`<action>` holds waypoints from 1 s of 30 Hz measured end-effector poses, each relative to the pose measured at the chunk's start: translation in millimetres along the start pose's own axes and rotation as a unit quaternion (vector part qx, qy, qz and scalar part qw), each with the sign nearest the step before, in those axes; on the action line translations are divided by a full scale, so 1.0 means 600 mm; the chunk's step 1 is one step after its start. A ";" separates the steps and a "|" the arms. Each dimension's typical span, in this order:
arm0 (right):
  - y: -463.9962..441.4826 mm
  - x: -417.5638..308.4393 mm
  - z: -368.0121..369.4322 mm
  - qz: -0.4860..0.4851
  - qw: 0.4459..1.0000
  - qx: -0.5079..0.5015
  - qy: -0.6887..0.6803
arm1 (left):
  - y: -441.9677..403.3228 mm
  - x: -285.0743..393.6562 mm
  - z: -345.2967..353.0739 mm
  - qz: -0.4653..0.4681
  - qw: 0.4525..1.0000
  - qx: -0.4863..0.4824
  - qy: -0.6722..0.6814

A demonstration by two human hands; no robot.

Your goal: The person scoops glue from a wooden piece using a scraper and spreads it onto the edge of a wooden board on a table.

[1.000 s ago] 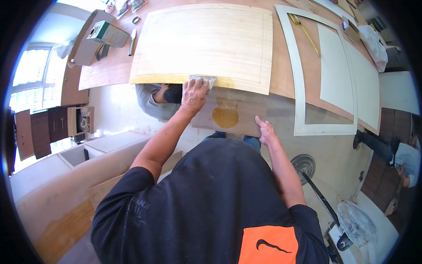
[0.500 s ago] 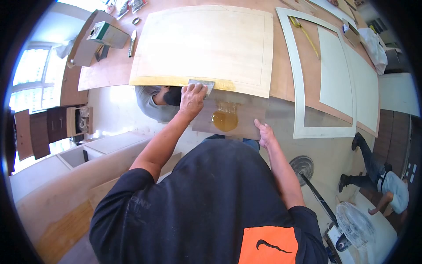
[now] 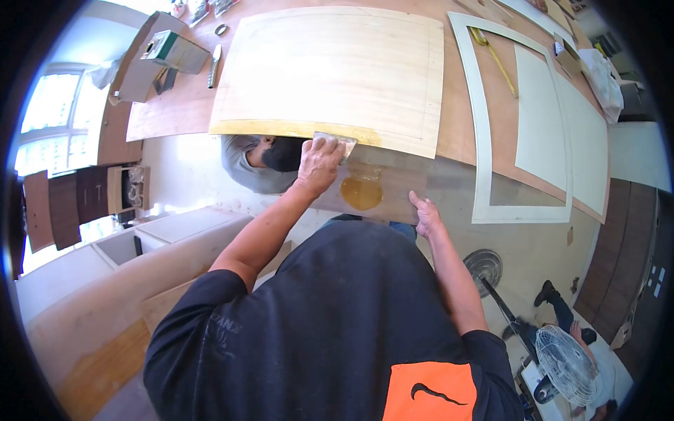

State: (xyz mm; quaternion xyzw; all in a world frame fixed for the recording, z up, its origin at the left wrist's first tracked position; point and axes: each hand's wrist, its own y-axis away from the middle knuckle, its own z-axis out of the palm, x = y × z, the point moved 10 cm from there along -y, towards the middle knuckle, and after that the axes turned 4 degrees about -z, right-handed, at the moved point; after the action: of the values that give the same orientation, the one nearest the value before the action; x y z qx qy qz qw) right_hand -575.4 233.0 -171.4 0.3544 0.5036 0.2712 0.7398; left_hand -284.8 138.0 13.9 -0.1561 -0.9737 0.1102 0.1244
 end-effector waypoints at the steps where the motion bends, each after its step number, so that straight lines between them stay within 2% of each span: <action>1: -0.015 0.009 -0.012 -0.005 1.000 0.013 -0.002 | 0.000 0.006 -0.005 0.006 1.000 0.007 0.000; 2: -0.029 0.016 -0.026 -0.010 1.000 0.027 -0.003 | -0.002 0.012 -0.009 0.013 1.000 0.014 0.001; 6: -0.012 0.000 0.002 0.000 1.000 -0.028 0.000 | -0.004 0.019 -0.011 0.019 0.999 0.012 0.034; 9: -0.010 -0.004 0.007 0.001 1.000 -0.015 0.005 | 0.001 -0.006 -0.015 0.032 0.998 -0.034 0.033; 11: -0.004 -0.006 0.007 0.011 1.000 0.022 0.013 | 0.013 -0.042 -0.030 0.013 0.999 -0.021 0.020; 19: -0.008 -0.008 0.026 -0.007 0.998 -0.022 0.055 | 0.042 -0.169 -0.043 -0.051 0.995 0.044 -0.079; 23: 0.001 -0.007 0.025 -0.005 0.998 0.005 0.069 | 0.033 -0.182 -0.038 -0.039 0.995 0.040 -0.088; 30: -0.032 0.014 0.013 0.007 0.998 -0.022 0.063 | 0.061 -0.190 -0.020 -0.031 0.996 0.059 -0.055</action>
State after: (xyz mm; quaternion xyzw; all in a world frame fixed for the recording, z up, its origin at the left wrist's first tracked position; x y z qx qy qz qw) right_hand -564.4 225.7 -189.3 0.3239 0.5405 0.3089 0.7124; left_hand -166.7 136.1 -7.8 -0.1116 -0.9754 0.1714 0.0828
